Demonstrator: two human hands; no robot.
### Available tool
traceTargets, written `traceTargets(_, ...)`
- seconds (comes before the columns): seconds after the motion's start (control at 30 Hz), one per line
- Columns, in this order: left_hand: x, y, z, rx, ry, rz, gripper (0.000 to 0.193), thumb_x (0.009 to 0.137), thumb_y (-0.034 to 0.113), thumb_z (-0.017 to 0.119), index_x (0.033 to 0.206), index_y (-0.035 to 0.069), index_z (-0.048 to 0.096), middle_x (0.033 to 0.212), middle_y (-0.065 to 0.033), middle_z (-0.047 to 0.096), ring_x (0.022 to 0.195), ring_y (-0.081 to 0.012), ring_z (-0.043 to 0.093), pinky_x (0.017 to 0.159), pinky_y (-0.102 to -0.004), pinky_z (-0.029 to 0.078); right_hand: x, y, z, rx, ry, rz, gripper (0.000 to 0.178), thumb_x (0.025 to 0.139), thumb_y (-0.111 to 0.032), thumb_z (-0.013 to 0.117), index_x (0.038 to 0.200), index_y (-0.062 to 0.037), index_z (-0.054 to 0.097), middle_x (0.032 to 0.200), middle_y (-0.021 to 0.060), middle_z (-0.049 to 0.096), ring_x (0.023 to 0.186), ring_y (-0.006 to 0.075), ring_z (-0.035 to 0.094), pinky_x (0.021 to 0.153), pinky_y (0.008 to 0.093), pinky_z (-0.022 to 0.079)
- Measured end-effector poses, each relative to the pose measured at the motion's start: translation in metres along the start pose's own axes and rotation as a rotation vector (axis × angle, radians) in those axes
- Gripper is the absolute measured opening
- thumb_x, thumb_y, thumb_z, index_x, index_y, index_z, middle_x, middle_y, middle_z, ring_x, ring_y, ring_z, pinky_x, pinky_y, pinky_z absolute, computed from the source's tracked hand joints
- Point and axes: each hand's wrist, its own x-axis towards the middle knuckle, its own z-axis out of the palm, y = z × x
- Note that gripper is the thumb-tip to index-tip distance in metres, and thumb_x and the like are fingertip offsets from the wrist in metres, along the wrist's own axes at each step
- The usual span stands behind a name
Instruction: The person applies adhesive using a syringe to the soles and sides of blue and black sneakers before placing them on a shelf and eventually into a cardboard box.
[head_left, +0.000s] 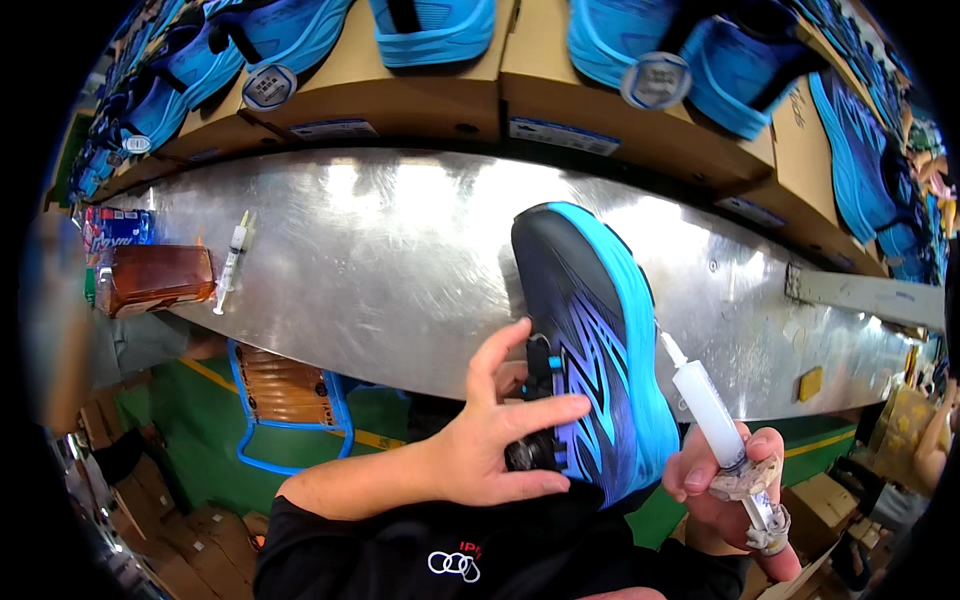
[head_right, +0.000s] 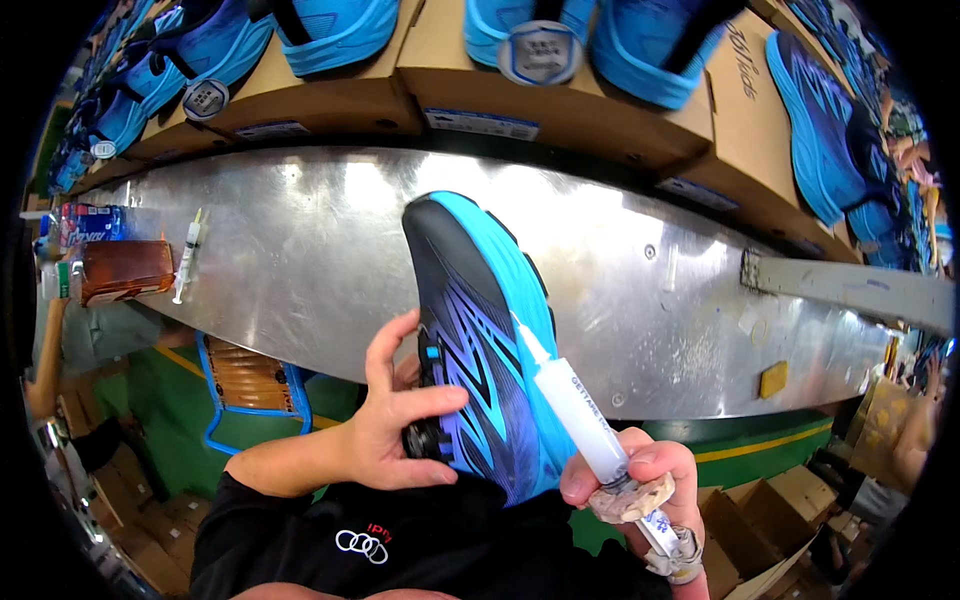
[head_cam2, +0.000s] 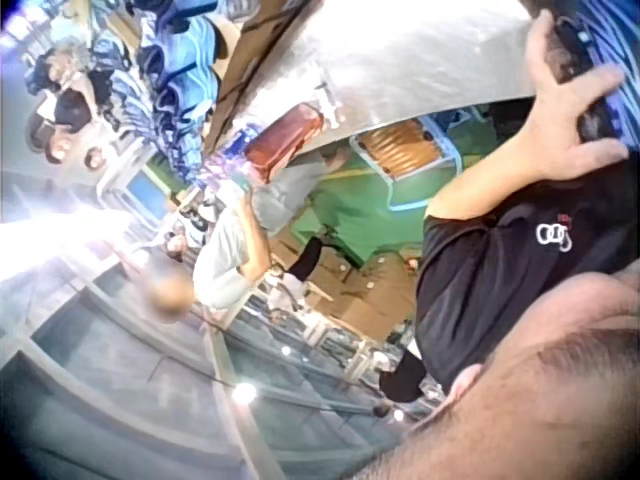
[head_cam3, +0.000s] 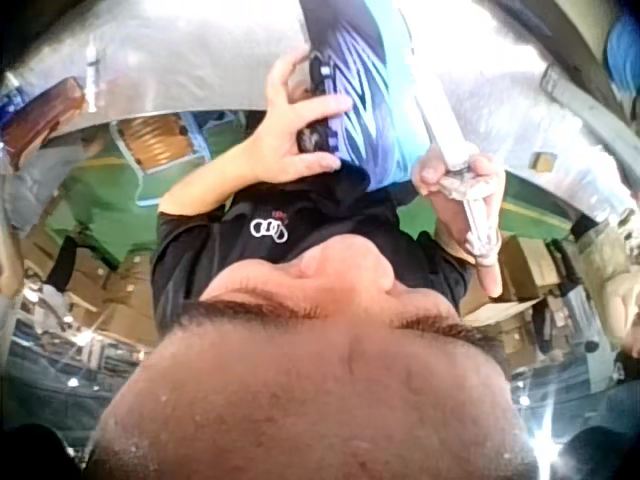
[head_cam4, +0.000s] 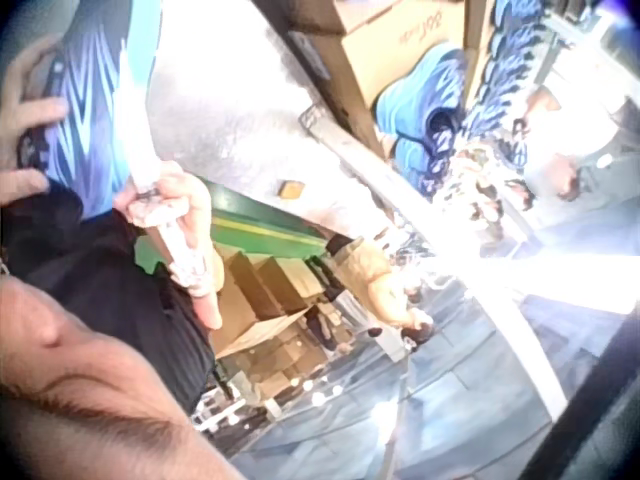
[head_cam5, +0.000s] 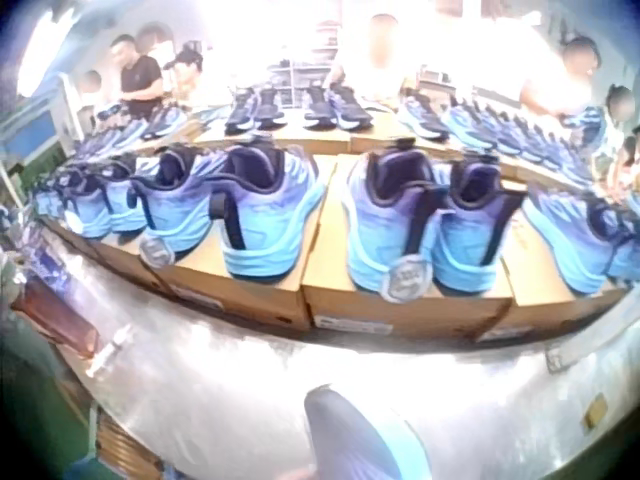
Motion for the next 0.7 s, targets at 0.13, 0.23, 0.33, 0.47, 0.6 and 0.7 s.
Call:
traceTargets(0.13, -0.003, -0.003, 0.002, -0.070, 0.004, -0.027, 0.056, 0.076, 0.021, 0.081, 0.126, 0.010, 0.060, 0.148, -0.0190, 0.004, 0.121, -0.0333, 0.043, 0.102, -0.0402, 0.042, 0.024, 0.004, 0.001, 0.000, 0.031, 0.069, 0.099, 0.059, -0.060, 0.083, 0.134, -0.0118, 0.040, 0.106, 0.0199, 0.057, 0.087, 0.0232, 0.052, 0.061, 0.0328, 0.042)
traceTargets(0.23, -0.003, -0.005, 0.003, -0.106, -0.015, -0.052, 0.056, 0.075, 0.023, 0.081, 0.126, 0.011, 0.060, 0.148, -0.0183, 0.003, 0.124, -0.0338, 0.041, 0.102, -0.0404, 0.041, 0.032, 0.007, -0.005, -0.007, 0.037, 0.097, 0.102, 0.057, -0.063, 0.083, 0.133, -0.0116, 0.040, 0.105, 0.0198, 0.056, 0.088, 0.0228, 0.053, 0.062, 0.0327, 0.043)
traceTargets(0.33, -0.004, -0.004, 0.002, -0.087, -0.021, -0.067, 0.056, 0.076, 0.024, 0.081, 0.126, 0.012, 0.061, 0.149, -0.0174, 0.003, 0.125, -0.0342, 0.040, 0.102, -0.0408, 0.040, 0.036, 0.010, -0.006, -0.011, 0.083, 0.106, 0.103, 0.054, -0.064, 0.083, 0.132, -0.0112, 0.041, 0.104, 0.0202, 0.056, 0.088, 0.0227, 0.053, 0.062, 0.0325, 0.043)
traceTargets(0.47, -0.007, -0.005, 0.000, -0.040, -0.038, -0.076, 0.054, 0.076, 0.024, 0.081, 0.125, 0.013, 0.062, 0.149, -0.0169, 0.003, 0.125, -0.0342, 0.040, 0.101, -0.0404, 0.042, 0.038, 0.013, -0.007, -0.012, 0.086, 0.099, 0.105, 0.051, -0.065, 0.084, 0.131, -0.0105, 0.042, 0.103, 0.0206, 0.055, 0.087, 0.0225, 0.053, 0.061, 0.0321, 0.042)
traceTargets(0.6, -0.004, -0.004, 0.001, -0.082, -0.020, -0.063, 0.054, 0.076, 0.025, 0.081, 0.124, 0.011, 0.062, 0.149, -0.0176, 0.003, 0.123, -0.0342, 0.042, 0.102, -0.0408, 0.041, 0.031, 0.012, -0.007, -0.062, 0.096, 0.094, 0.105, 0.049, -0.064, 0.086, 0.129, -0.0095, 0.043, 0.102, 0.0203, 0.056, 0.085, 0.0223, 0.054, 0.059, 0.0313, 0.041)
traceTargets(0.7, -0.003, -0.004, 0.004, -0.107, 0.010, -0.051, 0.053, 0.076, 0.026, 0.081, 0.124, 0.009, 0.062, 0.149, -0.0180, 0.004, 0.122, -0.0345, 0.044, 0.102, -0.0414, 0.041, 0.025, 0.006, -0.001, -0.049, 0.138, 0.107, 0.104, 0.049, -0.063, 0.086, 0.127, -0.0084, 0.044, 0.102, 0.0196, 0.056, 0.082, 0.0222, 0.054, 0.058, 0.0308, 0.040)
